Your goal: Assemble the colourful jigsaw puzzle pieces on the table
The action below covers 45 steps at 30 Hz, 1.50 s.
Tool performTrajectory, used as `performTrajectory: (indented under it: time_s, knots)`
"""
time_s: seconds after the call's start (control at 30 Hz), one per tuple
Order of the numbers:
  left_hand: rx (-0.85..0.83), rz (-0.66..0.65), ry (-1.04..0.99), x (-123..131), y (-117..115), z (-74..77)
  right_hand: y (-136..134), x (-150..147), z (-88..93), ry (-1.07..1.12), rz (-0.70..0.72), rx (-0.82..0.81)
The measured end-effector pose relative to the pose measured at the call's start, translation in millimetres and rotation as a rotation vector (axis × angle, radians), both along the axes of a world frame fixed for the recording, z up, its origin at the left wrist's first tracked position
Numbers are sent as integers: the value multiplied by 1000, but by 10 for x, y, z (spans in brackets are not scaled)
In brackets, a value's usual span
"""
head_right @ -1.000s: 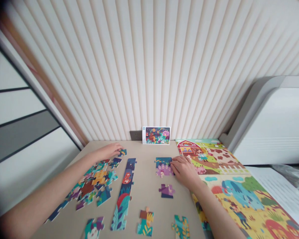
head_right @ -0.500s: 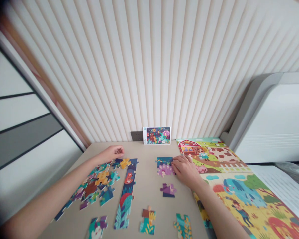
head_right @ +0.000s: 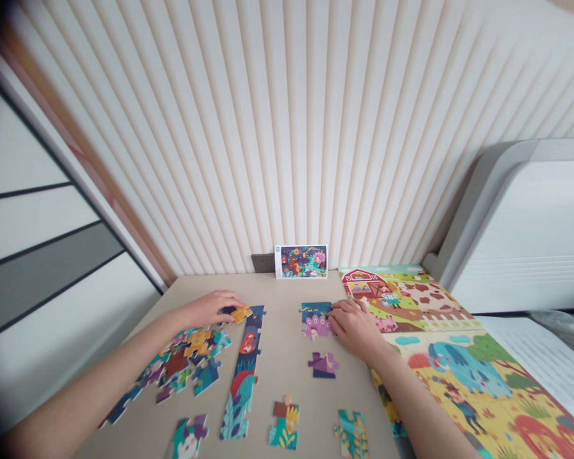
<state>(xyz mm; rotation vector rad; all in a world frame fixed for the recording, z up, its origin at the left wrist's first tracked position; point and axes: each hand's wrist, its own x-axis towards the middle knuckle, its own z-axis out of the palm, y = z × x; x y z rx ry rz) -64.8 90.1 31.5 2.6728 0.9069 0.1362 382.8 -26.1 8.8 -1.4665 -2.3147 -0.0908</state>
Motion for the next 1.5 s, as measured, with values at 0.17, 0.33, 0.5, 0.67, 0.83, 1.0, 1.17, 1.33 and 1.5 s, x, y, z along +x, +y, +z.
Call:
performTrajectory:
  time_s: [0.17,0.33,0.5,0.67,0.83,1.0,1.17,1.33,1.5]
  knots:
    - [2,30,-96,26,20,-94,2,-3,-15,9,-11,17]
    - [151,182,-188,318,-3,21,-16,-32,13,13,-4,-5]
    - [226,-116,27,1098,-82,153,-22,-45,13,18,0,-15]
    - [275,-5,15,1547,-77,-12,-20,-35,13,16,2,-2]
    - [319,127,-28,1489,-212,-175,-22,-43,30,11,1,-25]
    - [287,166,-118,1467,-371,-248,-15,-45,-17,18,3,-39]
    - [235,178,-158,1492,-336,-294,-2,-37,-53,12,-1,-55]
    - [180,157,-176,1443,-301,-285,13,-41,-66,32,-6,-73]
    - [174,168,-159,1458,-297,-279,13,-41,-73,42,-2,-75]
